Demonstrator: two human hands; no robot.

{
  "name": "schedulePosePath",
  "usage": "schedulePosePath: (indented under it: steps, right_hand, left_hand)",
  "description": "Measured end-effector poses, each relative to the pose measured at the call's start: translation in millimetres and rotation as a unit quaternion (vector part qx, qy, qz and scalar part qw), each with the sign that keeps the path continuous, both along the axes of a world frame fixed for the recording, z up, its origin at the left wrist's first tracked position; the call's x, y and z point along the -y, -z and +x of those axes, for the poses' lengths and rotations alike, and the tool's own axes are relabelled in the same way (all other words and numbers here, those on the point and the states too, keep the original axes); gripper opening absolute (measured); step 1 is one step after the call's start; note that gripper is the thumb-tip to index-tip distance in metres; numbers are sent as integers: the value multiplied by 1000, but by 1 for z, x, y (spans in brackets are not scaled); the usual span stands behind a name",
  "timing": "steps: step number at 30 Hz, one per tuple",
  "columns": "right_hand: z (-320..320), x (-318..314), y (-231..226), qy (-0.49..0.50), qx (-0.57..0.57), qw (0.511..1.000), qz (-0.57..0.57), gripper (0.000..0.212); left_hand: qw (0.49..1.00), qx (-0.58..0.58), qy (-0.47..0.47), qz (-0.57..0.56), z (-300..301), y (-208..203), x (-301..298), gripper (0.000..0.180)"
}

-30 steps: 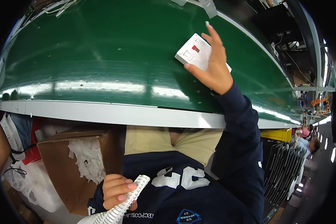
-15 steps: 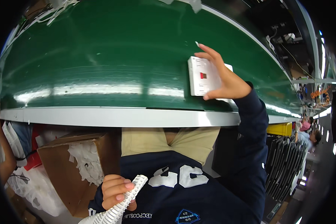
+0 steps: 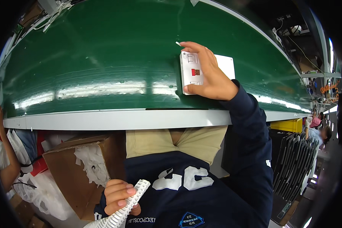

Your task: The person peels small adhesive pads from backing strips by hand and attaches them onto white electronic devices on a conveyor belt.

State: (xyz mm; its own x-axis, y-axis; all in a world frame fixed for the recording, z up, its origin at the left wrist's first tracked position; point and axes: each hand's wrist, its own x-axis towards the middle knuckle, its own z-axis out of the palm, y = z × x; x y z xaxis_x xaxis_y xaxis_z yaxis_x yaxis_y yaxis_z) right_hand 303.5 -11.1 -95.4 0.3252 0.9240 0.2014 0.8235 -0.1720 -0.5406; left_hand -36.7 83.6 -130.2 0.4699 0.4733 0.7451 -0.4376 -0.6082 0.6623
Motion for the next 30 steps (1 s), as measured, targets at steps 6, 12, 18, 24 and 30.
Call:
schedulePosePath:
  steps: [6, 12, 18, 24, 30]
  right_hand:
    - [6, -7, 9, -27, -12, 1000, -2, 89]
    - [7, -12, 6, -57, -12, 998, 1, 93]
    - [-7, -20, 2, -48, 22, 999, -4, 96]
    - [-12, -24, 7, -30, 29, 999, 10, 98]
    - [12, -32, 1, -19, -215, 973, 76, 49]
  left_hand:
    - [1000, 10, -8, -3, -2, 2, -3, 36]
    - [1000, 13, -3, 1, -8, 3, -4, 36]
    - [1000, 19, -9, -1, -7, -1, 0, 37]
    - [998, 37, 32, 43, -5, -1, -4, 39]
    - [999, 35, 5, 12, -14, 0, 1, 39]
